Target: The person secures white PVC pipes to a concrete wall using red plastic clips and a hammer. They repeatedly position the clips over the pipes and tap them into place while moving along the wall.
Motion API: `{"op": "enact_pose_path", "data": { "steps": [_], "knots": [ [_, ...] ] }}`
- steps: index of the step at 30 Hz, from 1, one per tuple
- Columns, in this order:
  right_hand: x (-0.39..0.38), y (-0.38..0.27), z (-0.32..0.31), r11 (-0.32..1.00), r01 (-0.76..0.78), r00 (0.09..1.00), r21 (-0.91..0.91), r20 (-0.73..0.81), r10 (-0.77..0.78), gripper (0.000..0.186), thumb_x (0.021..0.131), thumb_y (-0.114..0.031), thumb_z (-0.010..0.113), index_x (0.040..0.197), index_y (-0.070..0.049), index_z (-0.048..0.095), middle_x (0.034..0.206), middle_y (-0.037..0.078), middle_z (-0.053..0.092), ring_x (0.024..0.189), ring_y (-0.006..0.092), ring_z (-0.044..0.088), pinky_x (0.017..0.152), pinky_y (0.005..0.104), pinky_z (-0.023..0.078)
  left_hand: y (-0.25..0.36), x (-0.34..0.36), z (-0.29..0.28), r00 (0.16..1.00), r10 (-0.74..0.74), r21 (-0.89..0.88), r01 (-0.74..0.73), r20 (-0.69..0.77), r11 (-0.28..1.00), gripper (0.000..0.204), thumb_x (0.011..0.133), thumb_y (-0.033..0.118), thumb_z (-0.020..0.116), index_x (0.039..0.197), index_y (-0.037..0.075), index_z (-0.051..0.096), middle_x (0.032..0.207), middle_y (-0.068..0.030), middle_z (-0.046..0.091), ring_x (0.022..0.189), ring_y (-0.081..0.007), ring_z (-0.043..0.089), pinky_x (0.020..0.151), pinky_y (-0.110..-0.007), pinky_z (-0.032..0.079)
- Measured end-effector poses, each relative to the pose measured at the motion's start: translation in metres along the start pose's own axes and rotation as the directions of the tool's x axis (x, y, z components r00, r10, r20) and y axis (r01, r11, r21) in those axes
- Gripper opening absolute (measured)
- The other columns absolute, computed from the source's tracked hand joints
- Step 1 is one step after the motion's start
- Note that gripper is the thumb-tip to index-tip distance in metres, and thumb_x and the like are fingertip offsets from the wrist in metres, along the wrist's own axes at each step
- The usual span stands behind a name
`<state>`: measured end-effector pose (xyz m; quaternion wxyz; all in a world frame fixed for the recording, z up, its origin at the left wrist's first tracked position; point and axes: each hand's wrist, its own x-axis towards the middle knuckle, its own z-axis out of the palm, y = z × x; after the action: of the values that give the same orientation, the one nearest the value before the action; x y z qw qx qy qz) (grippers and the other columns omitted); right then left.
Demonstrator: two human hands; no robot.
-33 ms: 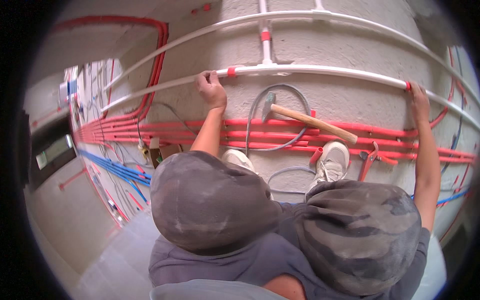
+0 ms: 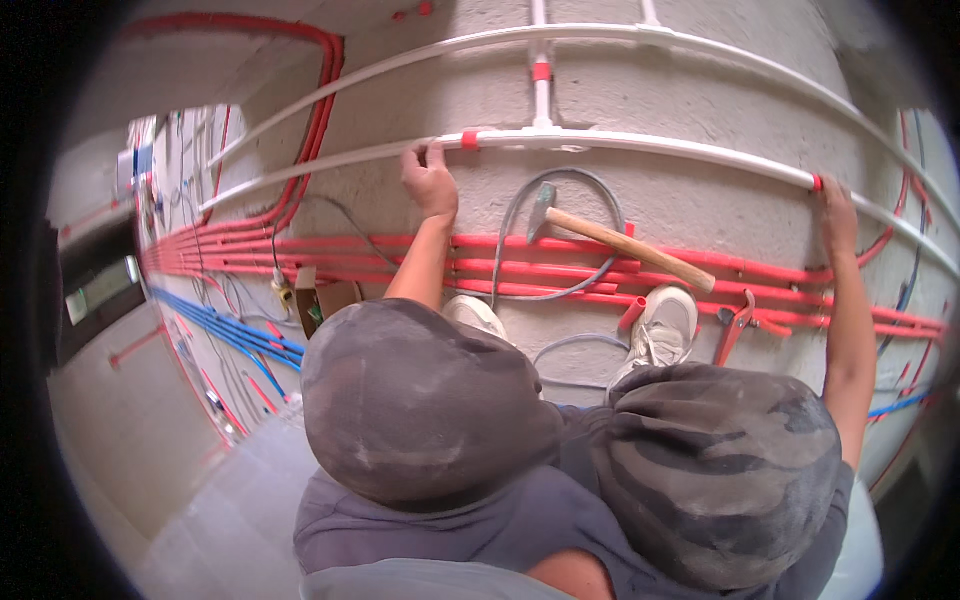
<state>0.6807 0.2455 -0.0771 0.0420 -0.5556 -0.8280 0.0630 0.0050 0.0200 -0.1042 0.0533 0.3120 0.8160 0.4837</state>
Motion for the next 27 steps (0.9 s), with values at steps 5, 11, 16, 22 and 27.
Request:
{"op": "enact_pose_path", "data": {
  "steps": [5,11,16,22,27],
  "knots": [
    [-0.006,-0.084,0.01,0.989,0.092,0.968,-0.118,-0.223,-0.117,0.065,0.089,-0.01,0.073,0.149,-0.005,0.048,0.143,0.02,0.057,0.133,0.0376,0.053,0.111,0.0469,0.041,0.002,-0.028,-0.022,0.965,-0.218,-0.196,0.244,0.146,0.95,0.008,0.096,0.008,0.071,0.097,0.001,0.066,0.092,-0.0011,0.068,0.082,-0.0085,0.06,0.075,-0.027,0.05],
    [-0.049,-0.346,0.01,0.817,0.321,0.906,0.479,0.095,-0.412,0.042,0.088,-0.007,0.073,0.129,-0.007,0.063,0.135,0.016,0.062,0.125,0.0377,0.057,0.107,0.046,0.046,0.008,-0.029,-0.016,0.941,-0.208,-0.46,0.314,0.267,0.831,0.005,0.099,0.003,0.064,0.103,0.001,0.061,0.106,-0.0071,0.07,0.096,-0.0108,0.063,0.088,-0.027,0.05],
    [-0.039,-0.424,0.021,0.815,0.411,0.825,0.408,0.214,-0.523,0.04,0.086,-0.022,0.075,0.122,-0.008,0.064,0.127,0.013,0.062,0.122,0.0352,0.055,0.107,0.0474,0.04,0.003,-0.026,-0.005,0.944,-0.21,-0.624,0.326,0.255,0.71,0.005,0.1,0.003,0.063,0.102,0.002,0.058,0.103,-0.0051,0.067,0.089,-0.0114,0.061,0.082,-0.028,0.05],
    [-0.001,-0.463,0.02,0.792,0.528,0.835,0.305,-0.017,-0.55,0.049,0.087,-0.035,0.076,0.125,-0.008,0.063,0.12,0.01,0.063,0.117,0.0312,0.056,0.107,0.0523,0.036,0.002,-0.032,-0.01,0.902,-0.276,-0.616,0.429,0.332,0.661,0.007,0.099,0.0,0.063,0.102,0.003,0.057,0.11,-0.0094,0.069,0.102,-0.0149,0.065,0.095,-0.03,0.049],
    [0.073,-0.509,0.059,0.742,0.607,0.788,0.285,-0.094,-0.608,0.045,0.091,-0.031,0.072,0.13,-0.011,0.064,0.118,0.008,0.067,0.117,0.0286,0.058,0.1,0.0434,0.043,0.007,-0.026,-0.015,0.904,-0.262,-0.624,0.424,0.339,0.656,0.007,0.099,0.0,0.064,0.1,0.004,0.059,0.111,-0.009,0.069,0.102,-0.0148,0.065,0.095,-0.029,0.049]
  ]
}}
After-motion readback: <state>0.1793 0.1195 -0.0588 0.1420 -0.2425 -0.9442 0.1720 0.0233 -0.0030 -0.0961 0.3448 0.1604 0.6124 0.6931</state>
